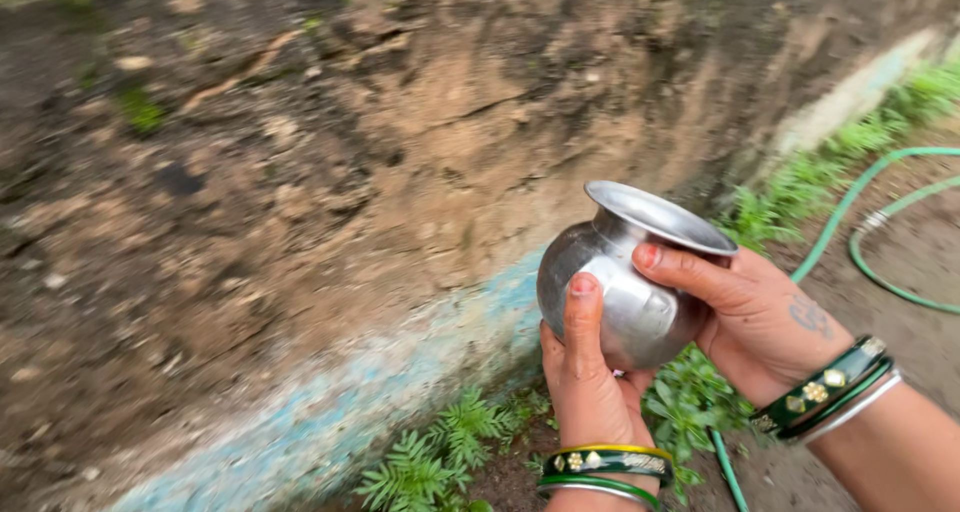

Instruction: The person holds a metal pot and pours water onto plants growing in the ground and in pots near a wall in an outdoor garden.

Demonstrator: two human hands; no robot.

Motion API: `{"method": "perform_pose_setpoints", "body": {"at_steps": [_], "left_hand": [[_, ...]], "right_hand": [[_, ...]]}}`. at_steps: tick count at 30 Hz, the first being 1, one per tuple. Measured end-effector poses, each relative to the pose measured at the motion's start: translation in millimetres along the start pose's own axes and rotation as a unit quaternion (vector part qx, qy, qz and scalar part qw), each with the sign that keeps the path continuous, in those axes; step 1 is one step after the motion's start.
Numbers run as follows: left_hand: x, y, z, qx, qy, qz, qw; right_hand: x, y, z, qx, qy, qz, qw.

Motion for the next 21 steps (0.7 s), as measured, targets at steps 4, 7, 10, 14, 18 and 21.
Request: {"method": "perform_pose_setpoints", "body": {"at_steps": [4,7,10,14,18,21], "left_hand": [[2.0,35.9,-34.6,0.018,0.030,-0.020,0.999],[8.0,75.4,-66.6,0.023,0.042,-0.022,0.999],[12.2,123.0,-92.4,0.038,0.032,-0.014,0.999],[17.6,187.8,-135.0,0.049,0.025,-0.032,0.998],[24.8,256.9,-174.9,0.042,0.015,-0.028,0.999],[33.2,295.0,-203.8,0.079,0.019,-0.037,0.996]], "right_hand": [[-22.4,23.0,47.2,-0.026,-0.086,-0.025,0.996],[-37.0,45.2,85.9,-0.029,-0.103,-0.009,0.994],[-50.4,64.8,130.7,-0.031,-0.072,0.026,0.997],[-65.2,92.3,201.5,-0.067,-0.052,0.042,0.995],[-81.5,115.6,277.2,-0.092,-0.088,0.007,0.992],[-88.0,134.1,328.6,-0.089,-0.115,0.006,0.989]]}}
Point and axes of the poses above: each hand's wrist, its own x-axis towards the middle knuckle, its own z-axis out of the back of the hand, y = z × x, the point moved 8 cm from there along x, towards the middle knuckle, and after that the axes turned 5 degrees about y, right-handed, at the moved point
